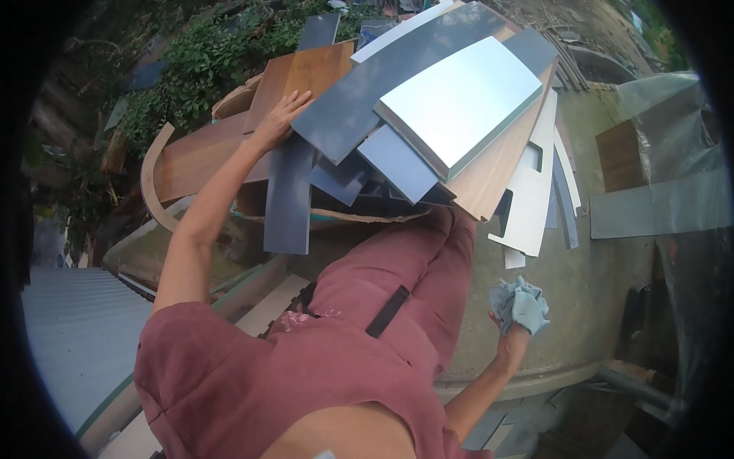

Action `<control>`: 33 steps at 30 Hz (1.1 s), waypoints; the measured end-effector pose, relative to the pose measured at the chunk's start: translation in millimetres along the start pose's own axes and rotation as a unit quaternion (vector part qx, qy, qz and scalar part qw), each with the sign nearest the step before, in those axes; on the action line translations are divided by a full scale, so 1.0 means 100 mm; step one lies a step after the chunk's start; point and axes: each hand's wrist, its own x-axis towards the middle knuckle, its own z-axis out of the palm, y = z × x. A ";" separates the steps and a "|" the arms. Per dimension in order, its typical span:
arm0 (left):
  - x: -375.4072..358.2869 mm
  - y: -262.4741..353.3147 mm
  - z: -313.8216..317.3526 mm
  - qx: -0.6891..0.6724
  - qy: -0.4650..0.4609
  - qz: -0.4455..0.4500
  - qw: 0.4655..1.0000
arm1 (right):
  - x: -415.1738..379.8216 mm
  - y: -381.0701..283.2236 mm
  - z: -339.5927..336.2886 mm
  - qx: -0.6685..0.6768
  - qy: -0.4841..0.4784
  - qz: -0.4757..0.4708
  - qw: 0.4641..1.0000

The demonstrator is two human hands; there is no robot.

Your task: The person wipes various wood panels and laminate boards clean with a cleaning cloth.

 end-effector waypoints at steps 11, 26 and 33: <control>-0.57 0.52 -0.98 -0.184 0.171 -0.194 0.948 | 0.30 0.33 0.21 -0.120 -0.052 0.061 0.989; -1.26 2.27 -0.77 -0.475 0.218 -0.299 0.799 | -0.38 0.24 2.35 0.037 -0.515 0.237 0.823; -1.40 1.35 -1.27 -0.357 0.402 -0.442 0.718 | -0.29 0.15 2.23 -0.060 -0.485 0.146 0.860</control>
